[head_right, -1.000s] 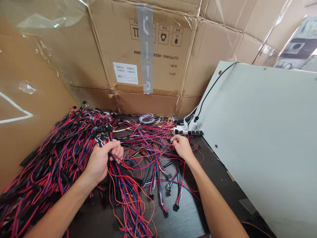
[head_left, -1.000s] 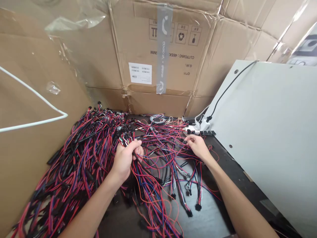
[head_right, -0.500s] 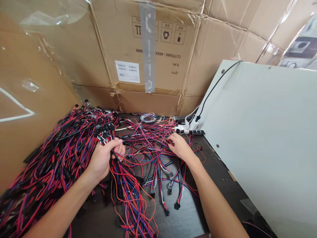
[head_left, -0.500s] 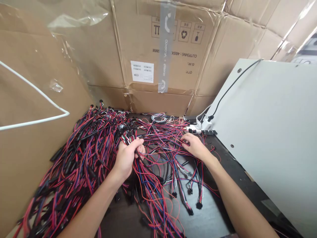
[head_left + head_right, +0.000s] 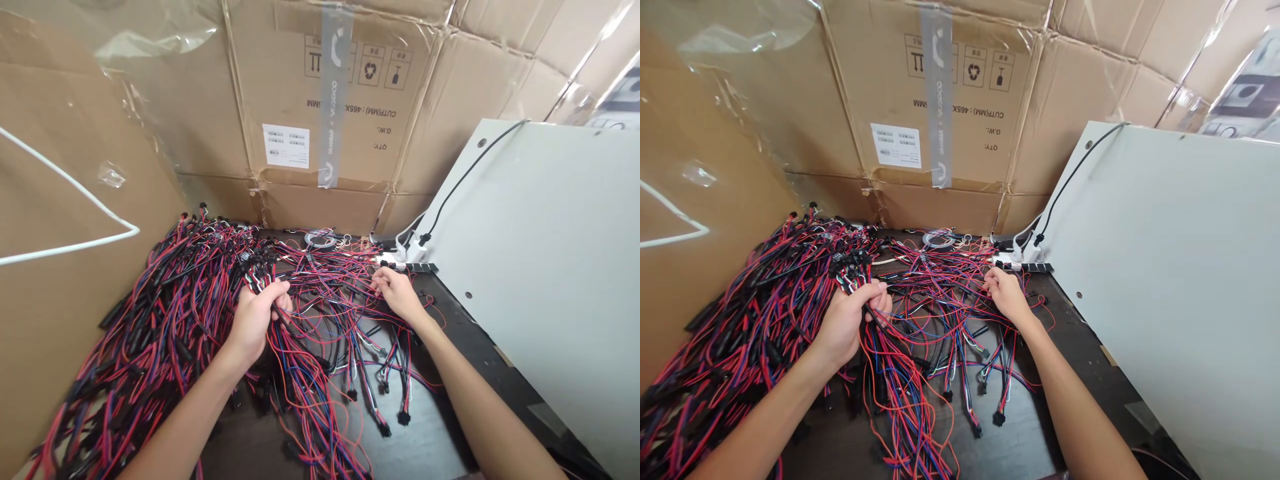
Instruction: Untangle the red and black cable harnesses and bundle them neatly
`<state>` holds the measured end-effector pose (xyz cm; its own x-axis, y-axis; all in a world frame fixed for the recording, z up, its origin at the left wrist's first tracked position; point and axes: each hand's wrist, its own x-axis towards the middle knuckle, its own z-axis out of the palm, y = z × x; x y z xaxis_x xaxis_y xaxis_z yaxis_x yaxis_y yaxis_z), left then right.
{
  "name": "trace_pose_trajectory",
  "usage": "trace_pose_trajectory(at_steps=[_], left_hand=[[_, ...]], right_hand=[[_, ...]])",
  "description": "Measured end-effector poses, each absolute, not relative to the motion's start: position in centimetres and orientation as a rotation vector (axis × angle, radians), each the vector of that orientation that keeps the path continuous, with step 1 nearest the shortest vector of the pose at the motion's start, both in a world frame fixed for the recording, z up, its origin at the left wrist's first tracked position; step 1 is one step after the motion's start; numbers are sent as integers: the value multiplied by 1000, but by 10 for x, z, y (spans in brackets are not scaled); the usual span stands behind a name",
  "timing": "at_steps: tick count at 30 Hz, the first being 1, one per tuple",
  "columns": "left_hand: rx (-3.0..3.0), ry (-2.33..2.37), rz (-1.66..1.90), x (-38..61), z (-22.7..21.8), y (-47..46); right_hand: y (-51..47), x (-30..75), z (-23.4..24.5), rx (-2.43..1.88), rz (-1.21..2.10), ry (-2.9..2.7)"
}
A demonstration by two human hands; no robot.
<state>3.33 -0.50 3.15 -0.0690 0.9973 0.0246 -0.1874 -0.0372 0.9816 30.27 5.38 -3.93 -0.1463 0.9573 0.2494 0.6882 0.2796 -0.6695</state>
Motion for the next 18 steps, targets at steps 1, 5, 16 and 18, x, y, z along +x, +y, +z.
trace_pose_trajectory(at_steps=[1,5,16,18], left_hand=[[1055,1100,1361,33,31,-5],[1044,1098,1353,34,31,-5],[810,718,1369,19,47,-6],[786,718,1368,18,47,-5]], right_hand=[[54,304,-39,-1469,575,-1891],[53,307,-34,-1425,710,-1849],[48,308,-20,-1266,1279,-1438],[47,309,-18,-1248,1326,-1385]])
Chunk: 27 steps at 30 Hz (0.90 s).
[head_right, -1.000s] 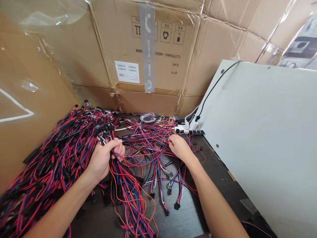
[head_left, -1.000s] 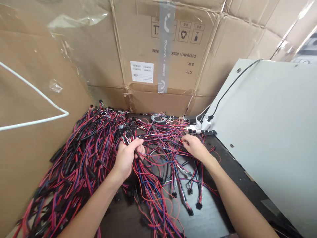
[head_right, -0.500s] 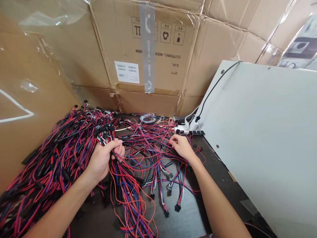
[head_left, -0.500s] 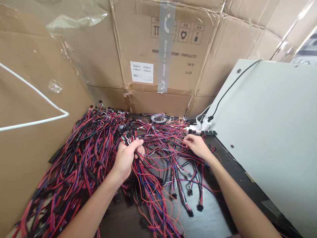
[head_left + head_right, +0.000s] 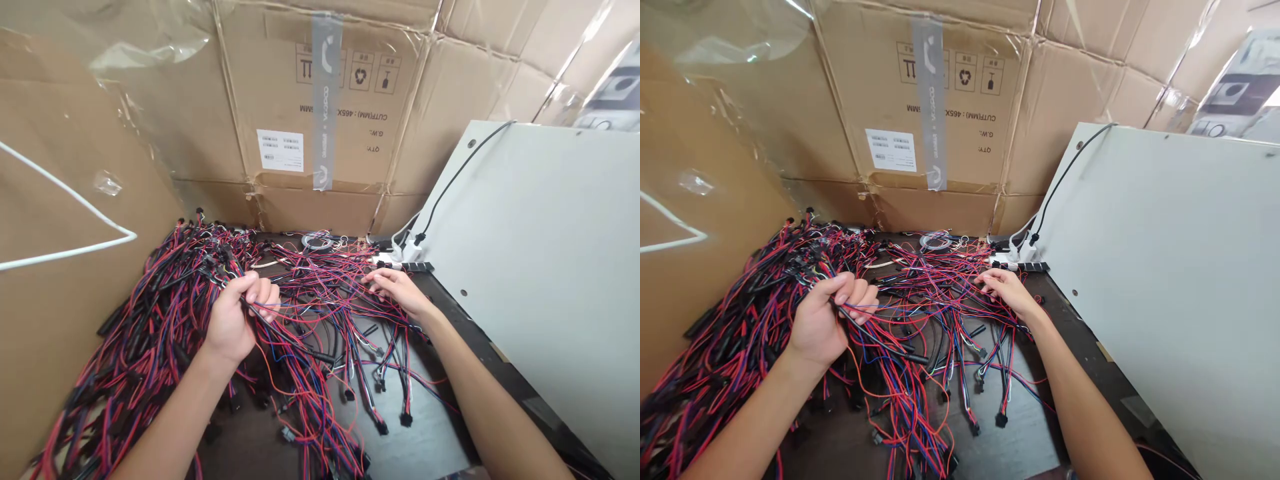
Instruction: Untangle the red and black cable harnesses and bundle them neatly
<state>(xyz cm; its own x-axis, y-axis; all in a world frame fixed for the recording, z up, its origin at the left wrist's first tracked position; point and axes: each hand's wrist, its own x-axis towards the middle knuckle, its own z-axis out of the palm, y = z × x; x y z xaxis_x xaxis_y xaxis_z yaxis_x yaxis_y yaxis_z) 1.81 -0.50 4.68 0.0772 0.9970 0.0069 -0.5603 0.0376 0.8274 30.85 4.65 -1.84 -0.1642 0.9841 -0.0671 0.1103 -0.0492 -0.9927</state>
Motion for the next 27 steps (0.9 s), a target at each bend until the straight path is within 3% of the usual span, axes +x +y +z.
trace_pose_trajectory(at_steps=[15,18,23,27], left_hand=[[872,811,1297,36,35,-10],[898,795,1256,40,33,-12],[943,801,1236,42,33,-14],[910,801,1233,39,31,-11]], right_hand=[[48,301,-21,-1378,1193,-1355],[48,291,-19,-1417,985,-1423],[48,290,-10,-1442,310,-1818],[36,325,-2,-1676,465,-1951]])
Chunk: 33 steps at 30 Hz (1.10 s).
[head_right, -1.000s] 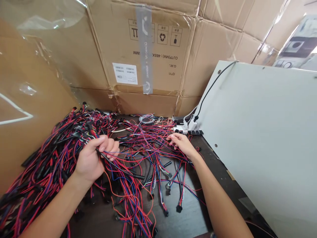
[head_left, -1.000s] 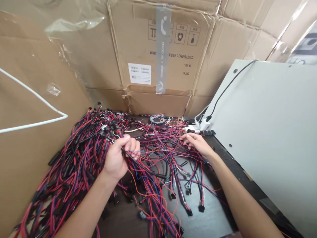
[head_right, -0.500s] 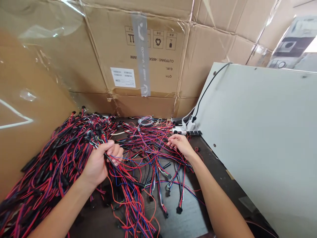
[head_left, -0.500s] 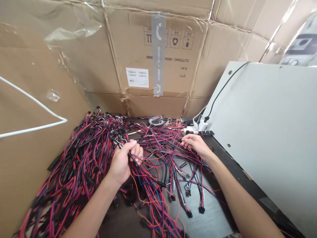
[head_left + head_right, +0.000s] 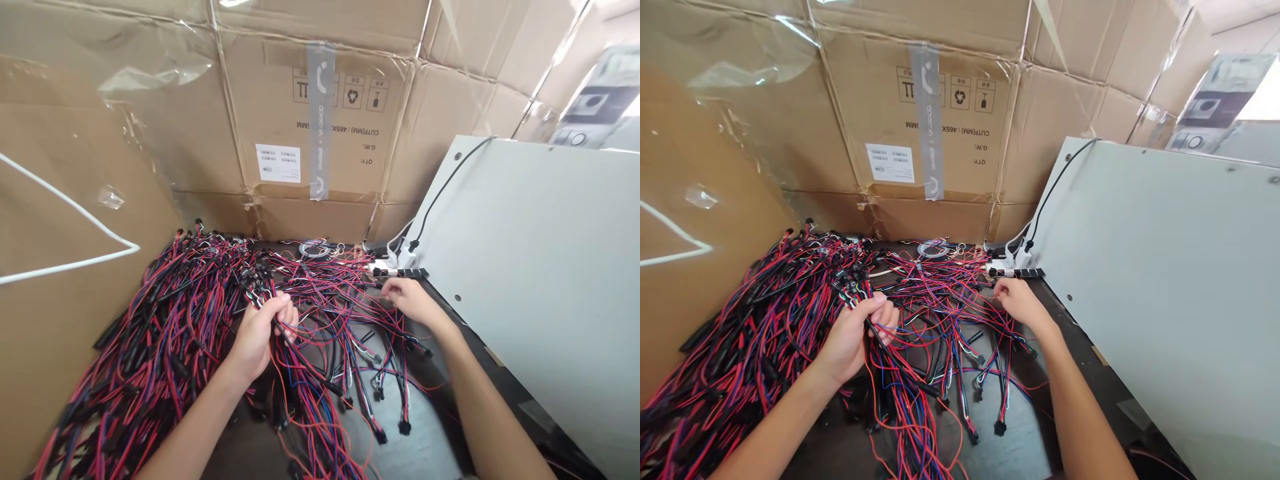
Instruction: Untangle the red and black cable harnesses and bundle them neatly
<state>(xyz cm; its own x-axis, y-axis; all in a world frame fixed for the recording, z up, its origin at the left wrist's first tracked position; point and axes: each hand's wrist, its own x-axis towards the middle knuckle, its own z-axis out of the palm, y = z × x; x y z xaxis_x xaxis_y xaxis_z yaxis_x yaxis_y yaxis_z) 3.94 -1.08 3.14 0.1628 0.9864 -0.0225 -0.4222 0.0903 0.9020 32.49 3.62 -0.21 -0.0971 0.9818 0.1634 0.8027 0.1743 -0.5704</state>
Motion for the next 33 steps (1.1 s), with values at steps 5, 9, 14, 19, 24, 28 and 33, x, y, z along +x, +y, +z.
trace_pose_trajectory(at_steps=[5,9,14,19,24,28,33], left_hand=[[878,819,1226,37,28,-8],[879,809,1225,37,29,-8],[899,817,1230,38,29,-8],[909,813,1232,37,28,-7],[916,803,1240,37,27,-7],[904,813,1239,37,28,-7],[906,818,1230,35,28,-7]], right_hand=[[-6,359,2,-1881,387,-1924],[-36,355,-1,-2009,630,-2023],[-51,350,-6,-2027,640,-2073],[-63,353,-12,-1885,443,-2038],[-79,349,-15,-1677,621,-1855],[-85,341,-18,-1626,829,-1692],[-72,330,-31,-1977,367,-1710]])
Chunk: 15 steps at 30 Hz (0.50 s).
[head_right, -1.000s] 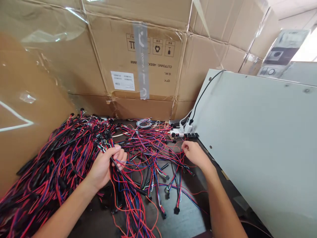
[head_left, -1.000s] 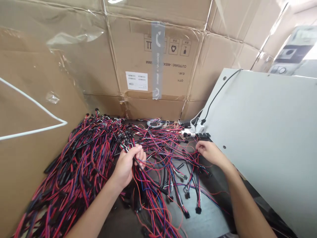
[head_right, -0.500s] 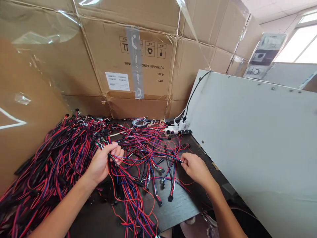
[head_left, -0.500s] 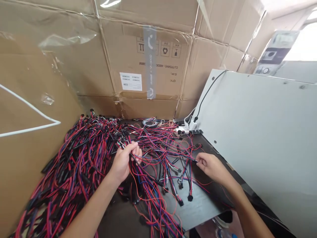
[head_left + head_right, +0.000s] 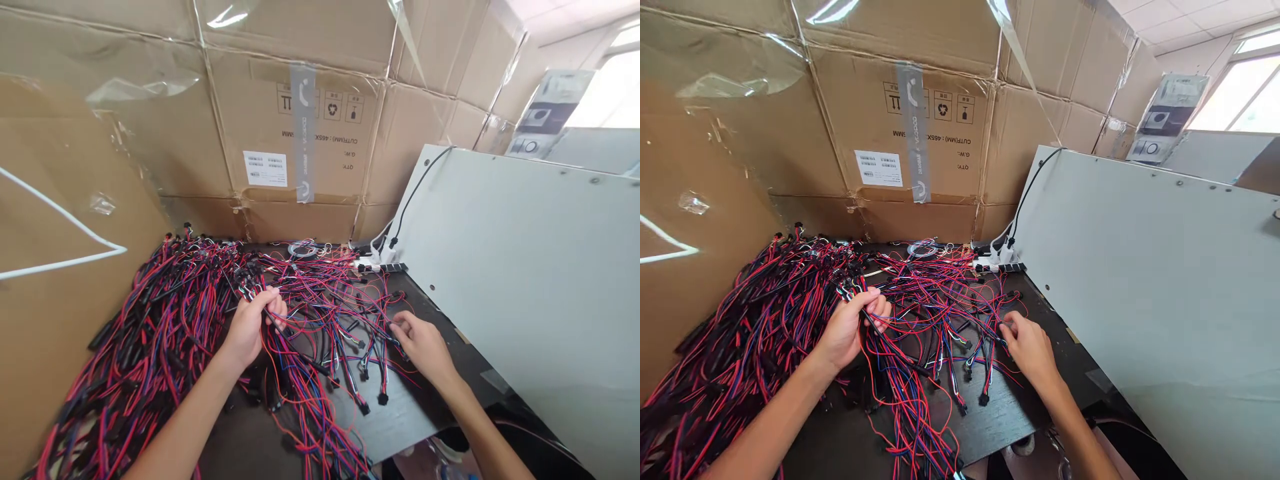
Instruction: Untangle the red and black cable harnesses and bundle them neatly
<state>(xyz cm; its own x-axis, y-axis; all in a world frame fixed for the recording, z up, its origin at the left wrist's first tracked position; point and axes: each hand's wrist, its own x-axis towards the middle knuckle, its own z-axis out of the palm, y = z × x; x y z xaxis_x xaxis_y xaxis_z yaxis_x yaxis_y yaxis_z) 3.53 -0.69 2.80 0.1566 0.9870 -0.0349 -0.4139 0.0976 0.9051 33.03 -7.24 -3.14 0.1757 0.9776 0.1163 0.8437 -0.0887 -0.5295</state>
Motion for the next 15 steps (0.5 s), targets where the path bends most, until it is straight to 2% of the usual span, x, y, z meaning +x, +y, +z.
trace_pose_trajectory(at_steps=[2,4,9,15], left_hand=[[907,815,1230,35,28,-7],[904,817,1237,35,27,-7],[850,858,1297,36,27,-5],[815,873,1333,33,26,-3]], right_hand=[[-64,330,-29,-2099,205,-1773],[-55,335,-16,-2087,180,-1825],[-31,354,63,-1583,86,-1792],[4,340,136,-1265,375,-1775]])
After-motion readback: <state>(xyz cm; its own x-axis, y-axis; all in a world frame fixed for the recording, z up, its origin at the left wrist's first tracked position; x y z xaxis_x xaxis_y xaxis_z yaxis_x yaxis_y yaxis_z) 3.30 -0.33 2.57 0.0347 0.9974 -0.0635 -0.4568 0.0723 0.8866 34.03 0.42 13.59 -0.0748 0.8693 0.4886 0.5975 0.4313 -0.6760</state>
